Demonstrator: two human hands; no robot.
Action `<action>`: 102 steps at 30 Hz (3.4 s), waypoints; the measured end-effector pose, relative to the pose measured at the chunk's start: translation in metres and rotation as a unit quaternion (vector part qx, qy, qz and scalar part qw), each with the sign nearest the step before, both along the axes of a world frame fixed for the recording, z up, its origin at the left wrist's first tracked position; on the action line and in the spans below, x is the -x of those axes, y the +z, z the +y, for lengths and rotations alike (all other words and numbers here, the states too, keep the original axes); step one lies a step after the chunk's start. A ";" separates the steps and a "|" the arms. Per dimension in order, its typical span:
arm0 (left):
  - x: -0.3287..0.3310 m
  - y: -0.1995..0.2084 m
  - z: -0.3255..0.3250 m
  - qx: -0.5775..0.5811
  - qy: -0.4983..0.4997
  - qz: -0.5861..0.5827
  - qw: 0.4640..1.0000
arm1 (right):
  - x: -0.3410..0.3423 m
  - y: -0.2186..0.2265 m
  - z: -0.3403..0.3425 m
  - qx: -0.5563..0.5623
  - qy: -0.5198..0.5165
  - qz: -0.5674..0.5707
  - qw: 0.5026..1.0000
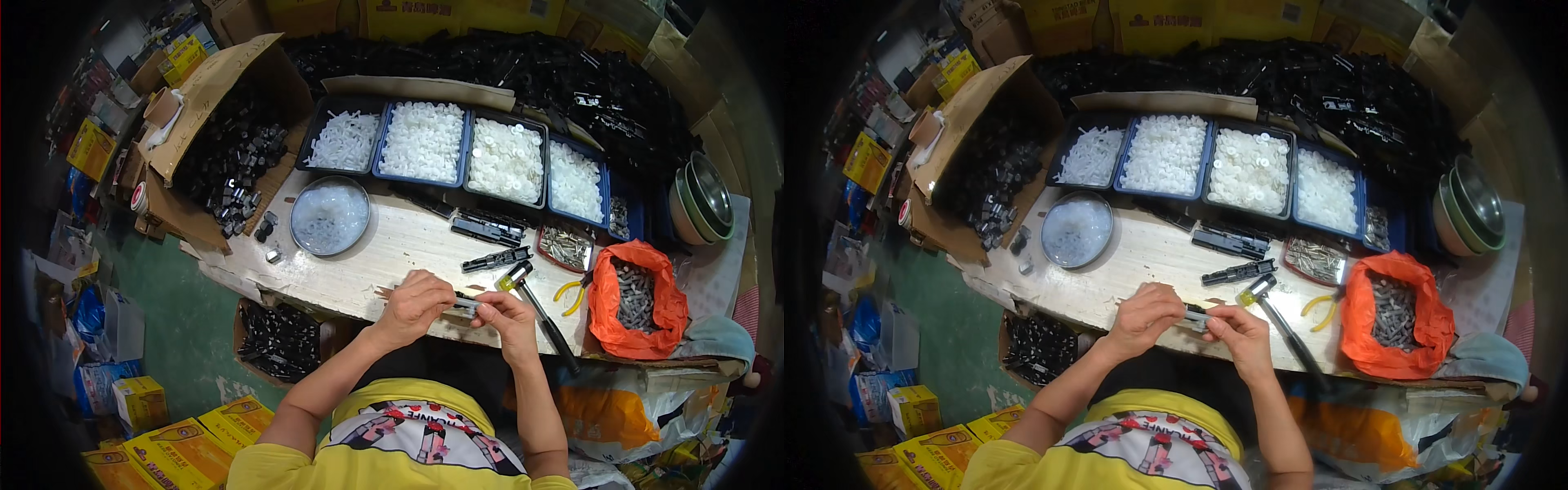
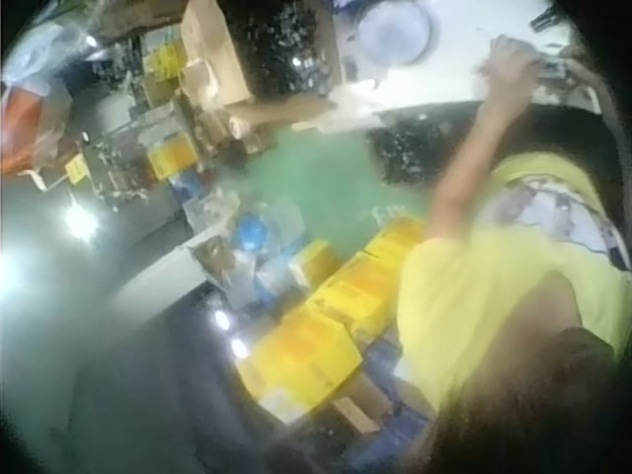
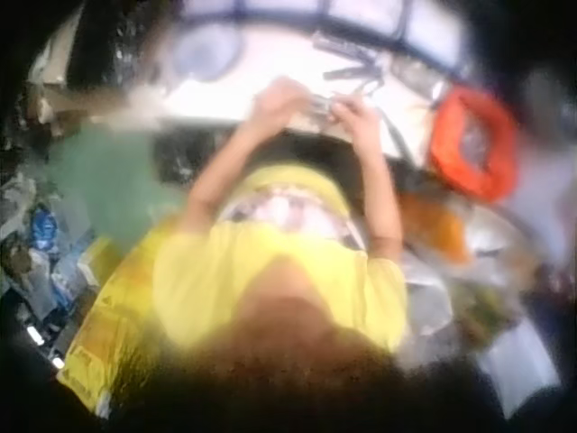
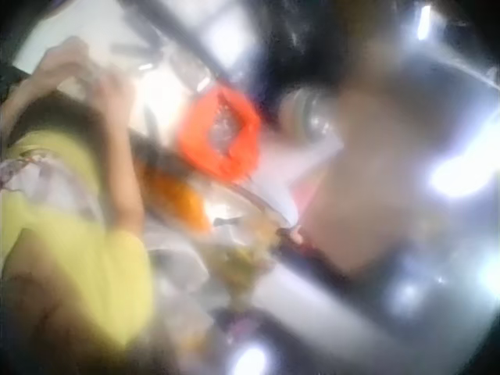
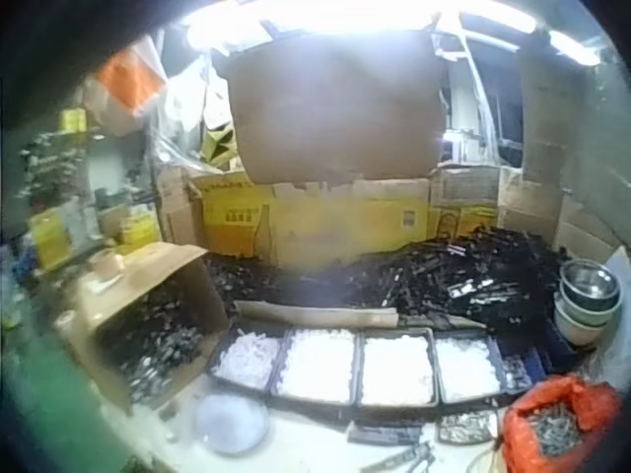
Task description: The person assembles small electronic components at a cluttered workbench. They insert white plastic pieces into black cylindrical bodies, place metal pins into the assembly, and use a hammer to secure the parts. The person also uses pliers to adjust components and places finished units into a tray.
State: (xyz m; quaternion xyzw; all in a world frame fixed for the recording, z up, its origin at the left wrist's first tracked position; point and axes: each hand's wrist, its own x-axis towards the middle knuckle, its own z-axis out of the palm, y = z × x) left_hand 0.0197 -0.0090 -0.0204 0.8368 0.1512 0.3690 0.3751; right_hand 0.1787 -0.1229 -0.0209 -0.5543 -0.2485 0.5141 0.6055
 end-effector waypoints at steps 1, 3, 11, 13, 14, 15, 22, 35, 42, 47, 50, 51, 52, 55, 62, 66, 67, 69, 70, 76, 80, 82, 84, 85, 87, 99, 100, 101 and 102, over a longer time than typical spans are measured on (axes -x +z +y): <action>0.000 0.000 0.000 -0.016 0.004 0.020 1.000 | -0.003 0.000 -0.002 0.010 -0.012 -0.003 1.000; 0.001 -0.004 0.000 -0.009 0.045 0.039 0.998 | -0.005 -0.002 -0.005 0.020 -0.049 -0.029 0.998; -0.004 -0.025 -0.004 0.001 0.102 0.109 0.989 | -0.014 -0.014 -0.014 0.071 -0.079 -0.033 0.994; -0.004 -0.027 -0.004 0.008 0.113 0.119 0.986 | -0.012 -0.017 -0.013 0.070 -0.079 -0.032 0.994; -0.004 -0.028 -0.005 0.011 0.118 0.124 0.985 | -0.012 -0.015 -0.012 0.076 -0.075 -0.037 0.994; -0.005 -0.028 -0.005 0.009 0.116 0.123 0.986 | -0.012 -0.013 -0.011 0.082 -0.070 -0.043 0.993; -0.006 -0.028 -0.005 0.002 0.117 0.126 0.985 | -0.002 -0.016 -0.005 0.056 -0.062 -0.072 0.994; -0.005 -0.026 -0.004 -0.054 0.094 0.112 0.988 | -0.015 -0.015 0.009 0.153 -0.011 -0.180 0.972; -0.006 -0.026 -0.004 -0.051 0.083 0.114 0.989 | -0.020 -0.029 0.010 0.121 0.023 -0.213 0.969; -0.006 -0.025 -0.002 -0.049 0.072 0.124 0.988 | -0.026 -0.019 0.014 0.152 0.065 -0.206 0.964; -0.006 -0.024 -0.002 -0.051 0.083 0.122 0.988 | -0.030 -0.014 0.018 0.153 0.125 -0.302 0.933; -0.007 -0.023 -0.002 -0.051 0.080 0.121 0.988 | -0.033 -0.010 0.020 0.166 0.148 -0.335 0.916; -0.006 -0.023 -0.002 -0.054 0.081 0.121 0.988 | -0.035 -0.003 0.023 0.157 0.173 -0.386 0.892; -0.004 -0.024 -0.004 -0.060 0.078 0.123 0.988 | -0.041 0.012 0.040 0.101 0.184 -0.503 0.838; -0.004 -0.021 -0.007 -0.065 0.087 0.121 0.987 | -0.061 -0.011 0.098 -0.007 0.057 -0.718 0.694; -0.004 -0.026 -0.006 -0.073 0.089 0.123 0.986 | -0.059 -0.018 0.090 -0.003 0.069 -0.717 0.693; -0.004 -0.026 -0.005 -0.072 0.090 0.123 0.986 | -0.057 -0.015 0.087 -0.006 0.070 -0.720 0.691; -0.002 -0.027 -0.006 -0.070 0.090 0.123 0.986 | -0.048 -0.007 0.075 -0.014 0.098 -0.713 0.694; -0.002 -0.026 -0.006 -0.070 0.090 0.124 0.986 | -0.043 0.000 0.069 -0.017 0.111 -0.709 0.696; -0.003 -0.025 -0.006 -0.074 0.092 0.125 0.985 | -0.041 -0.009 0.065 0.012 0.127 -0.721 0.681; -0.005 -0.024 -0.005 -0.077 0.091 0.120 0.986 | -0.034 -0.016 0.080 -0.011 0.090 -0.720 0.688; -0.005 -0.023 -0.005 -0.078 0.092 0.121 0.985 | -0.033 -0.017 0.086 -0.005 0.076 -0.721 0.689; -0.004 -0.024 -0.005 -0.083 0.095 0.124 0.984 | -0.033 -0.015 0.088 -0.013 0.051 -0.711 0.701; -0.003 -0.025 -0.006 -0.085 0.095 0.123 0.984 | -0.034 -0.012 0.086 -0.023 0.040 -0.704 0.708; -0.004 -0.024 -0.005 -0.086 0.091 0.120 0.985 | -0.045 -0.003 0.090 -0.042 0.019 -0.700 0.713; -0.004 -0.021 -0.007 -0.064 0.083 0.126 0.987 | -0.171 0.059 0.184 -0.053 -0.124 -0.775 0.617; -0.002 -0.020 -0.008 -0.063 0.088 0.128 0.986 | -0.177 0.063 0.203 -0.052 -0.132 -0.768 0.625; -0.002 -0.021 -0.007 -0.063 0.089 0.130 0.985 | -0.184 0.066 0.217 -0.047 -0.143 -0.761 0.631; -0.002 -0.023 -0.007 -0.063 0.090 0.129 0.986 | -0.189 0.067 0.230 -0.056 -0.156 -0.765 0.622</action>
